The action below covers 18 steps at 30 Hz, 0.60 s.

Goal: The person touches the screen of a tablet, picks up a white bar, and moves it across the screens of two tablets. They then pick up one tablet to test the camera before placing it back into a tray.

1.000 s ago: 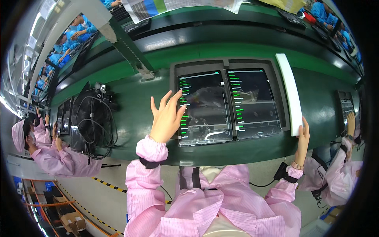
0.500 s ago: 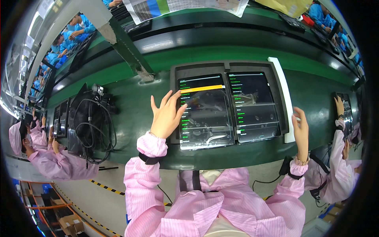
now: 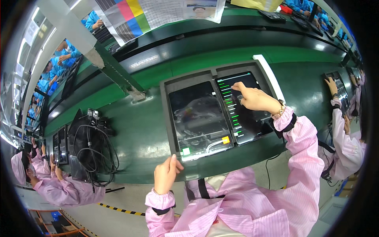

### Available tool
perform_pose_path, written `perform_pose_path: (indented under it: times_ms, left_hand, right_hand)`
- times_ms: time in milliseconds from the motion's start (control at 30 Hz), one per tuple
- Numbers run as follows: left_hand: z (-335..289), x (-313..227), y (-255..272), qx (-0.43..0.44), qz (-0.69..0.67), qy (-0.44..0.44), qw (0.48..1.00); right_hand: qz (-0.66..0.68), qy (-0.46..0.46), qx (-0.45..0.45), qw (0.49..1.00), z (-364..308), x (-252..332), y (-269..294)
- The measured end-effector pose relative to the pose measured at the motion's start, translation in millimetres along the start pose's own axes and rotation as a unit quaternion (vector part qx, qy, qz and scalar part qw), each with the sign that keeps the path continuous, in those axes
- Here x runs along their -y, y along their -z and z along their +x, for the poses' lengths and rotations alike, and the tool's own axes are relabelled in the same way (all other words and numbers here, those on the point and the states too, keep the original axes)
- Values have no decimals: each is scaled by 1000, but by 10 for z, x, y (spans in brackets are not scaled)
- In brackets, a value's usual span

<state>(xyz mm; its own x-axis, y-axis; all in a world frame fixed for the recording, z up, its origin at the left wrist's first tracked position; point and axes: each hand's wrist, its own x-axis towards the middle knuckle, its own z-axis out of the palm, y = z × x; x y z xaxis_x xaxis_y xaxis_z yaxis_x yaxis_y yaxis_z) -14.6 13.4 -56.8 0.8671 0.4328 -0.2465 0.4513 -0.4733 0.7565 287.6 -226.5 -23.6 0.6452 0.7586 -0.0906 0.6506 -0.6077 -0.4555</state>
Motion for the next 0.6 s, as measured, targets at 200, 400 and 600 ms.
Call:
perform_pose_path:
  times_ms: [200, 400, 600]
  left_hand:
    - [-8, 80, -155, 20, -309, 32, 950]
    - [49, -1, -10, 84, -432, 71, 895]
    - [525, -401, 91, 191, -497, 99, 841]
  right_hand:
    - [27, -23, -17, 999, -79, 133, 97]
    - [94, -11, -81, 992, -353, 102, 92]
    - [174, -46, -101, 979, -664, 137, 69]
